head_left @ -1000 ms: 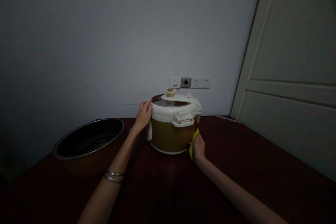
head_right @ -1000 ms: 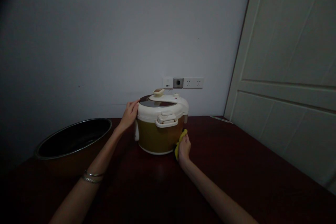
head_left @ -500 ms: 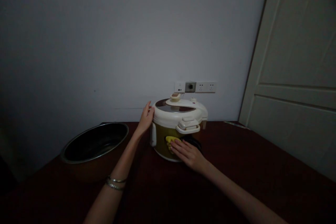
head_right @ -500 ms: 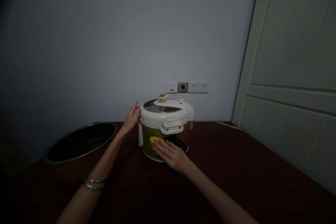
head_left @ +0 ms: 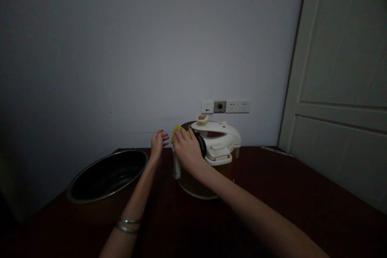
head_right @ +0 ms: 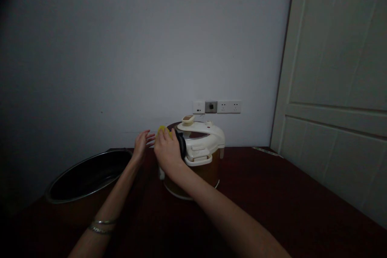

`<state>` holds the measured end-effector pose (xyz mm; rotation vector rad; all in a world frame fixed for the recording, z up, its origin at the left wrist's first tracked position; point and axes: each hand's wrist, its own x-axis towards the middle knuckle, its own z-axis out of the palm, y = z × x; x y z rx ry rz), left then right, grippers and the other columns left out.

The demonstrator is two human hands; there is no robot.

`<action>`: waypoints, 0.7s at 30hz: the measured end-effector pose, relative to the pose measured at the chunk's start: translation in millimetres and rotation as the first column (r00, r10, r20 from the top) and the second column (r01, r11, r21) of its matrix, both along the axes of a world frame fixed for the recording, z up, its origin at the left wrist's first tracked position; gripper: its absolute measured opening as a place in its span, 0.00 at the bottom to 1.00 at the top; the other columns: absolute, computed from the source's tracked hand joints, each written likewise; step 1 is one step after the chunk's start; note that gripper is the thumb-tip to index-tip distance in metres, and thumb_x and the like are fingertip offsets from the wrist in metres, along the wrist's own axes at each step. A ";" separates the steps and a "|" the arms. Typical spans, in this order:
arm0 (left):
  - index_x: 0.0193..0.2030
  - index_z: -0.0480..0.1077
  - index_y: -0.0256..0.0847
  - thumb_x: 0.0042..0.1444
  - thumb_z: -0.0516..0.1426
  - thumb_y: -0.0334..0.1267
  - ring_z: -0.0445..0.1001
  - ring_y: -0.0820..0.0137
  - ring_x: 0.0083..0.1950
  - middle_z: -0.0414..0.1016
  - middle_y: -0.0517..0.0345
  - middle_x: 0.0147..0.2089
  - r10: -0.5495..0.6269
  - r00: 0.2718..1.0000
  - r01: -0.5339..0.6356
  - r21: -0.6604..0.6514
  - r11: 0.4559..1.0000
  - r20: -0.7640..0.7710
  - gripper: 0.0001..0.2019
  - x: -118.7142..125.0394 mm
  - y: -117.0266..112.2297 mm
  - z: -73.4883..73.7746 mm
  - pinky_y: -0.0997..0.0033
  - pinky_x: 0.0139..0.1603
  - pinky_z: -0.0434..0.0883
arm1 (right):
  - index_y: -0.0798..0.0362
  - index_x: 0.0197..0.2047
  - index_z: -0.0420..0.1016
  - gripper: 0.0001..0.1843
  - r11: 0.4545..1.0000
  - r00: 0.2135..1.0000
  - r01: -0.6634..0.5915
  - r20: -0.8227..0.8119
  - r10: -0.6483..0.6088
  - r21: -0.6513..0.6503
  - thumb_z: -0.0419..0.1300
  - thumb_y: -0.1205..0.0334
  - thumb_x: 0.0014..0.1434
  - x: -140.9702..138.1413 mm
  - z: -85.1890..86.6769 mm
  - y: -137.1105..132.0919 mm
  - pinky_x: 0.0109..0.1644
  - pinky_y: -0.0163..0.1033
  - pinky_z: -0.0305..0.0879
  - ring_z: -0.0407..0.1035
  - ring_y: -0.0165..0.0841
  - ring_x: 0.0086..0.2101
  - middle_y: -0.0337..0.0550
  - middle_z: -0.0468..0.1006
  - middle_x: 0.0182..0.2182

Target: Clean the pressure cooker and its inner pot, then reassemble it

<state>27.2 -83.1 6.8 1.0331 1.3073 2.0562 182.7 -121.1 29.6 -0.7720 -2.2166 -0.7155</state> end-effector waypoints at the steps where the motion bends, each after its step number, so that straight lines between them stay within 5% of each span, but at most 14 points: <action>1: 0.44 0.66 0.37 0.54 0.51 0.40 0.75 0.69 0.35 0.74 0.50 0.38 0.000 1.000 0.000 0.005 1.000 0.002 0.13 0.1 -0.4 -0.3 0.72 0.32 0.70 | 0.68 0.57 0.67 0.21 0.999 1.000 0.022 -0.021 -0.022 -0.032 0.49 0.68 0.63 3.2 4.8 -1.2 0.61 0.58 0.53 0.58 0.49 0.58 0.64 0.66 0.58; 7: 0.40 0.67 0.37 0.52 0.51 0.38 0.75 0.70 0.34 0.74 0.51 0.36 0.002 1.000 -0.002 -0.002 1.000 0.019 0.11 4.9 0.6 -2.1 0.74 0.30 0.70 | 0.68 0.57 0.66 0.24 0.978 0.984 0.143 -0.086 -0.157 -0.152 0.51 0.60 0.64 46.9 14.2 -7.8 0.60 0.55 0.56 0.60 0.49 0.57 0.64 0.66 0.57; 12: 0.38 0.68 0.38 0.49 0.52 0.38 0.74 0.70 0.33 0.74 0.53 0.34 -0.011 1.000 0.011 0.001 1.000 0.025 0.11 8.1 1.3 -5.1 0.74 0.30 0.69 | 0.62 0.55 0.70 0.21 0.980 0.988 0.009 -0.147 -0.040 -0.200 0.51 0.59 0.64 93.3 6.1 -6.5 0.61 0.52 0.57 0.61 0.44 0.58 0.55 0.67 0.58; 17: 0.38 0.67 0.38 0.46 0.53 0.39 0.73 0.70 0.34 0.73 0.53 0.36 -0.007 1.000 0.007 0.011 1.000 0.025 0.12 9.8 3.4 -8.0 0.74 0.31 0.68 | 0.58 0.57 0.68 0.20 0.994 0.966 -0.096 -0.245 0.081 -0.049 0.49 0.61 0.65 116.4 -22.6 -17.5 0.62 0.52 0.56 0.58 0.41 0.60 0.50 0.66 0.59; 21: 0.38 0.67 0.39 0.44 0.53 0.40 0.73 0.70 0.34 0.73 0.53 0.36 0.000 1.000 -0.001 0.021 1.000 0.029 0.13 10.0 4.9 -10.5 0.73 0.32 0.68 | 0.56 0.58 0.66 0.20 0.993 0.993 -0.099 -0.053 0.103 0.063 0.48 0.66 0.65 101.3 -34.4 -26.1 0.62 0.54 0.56 0.55 0.43 0.61 0.46 0.63 0.61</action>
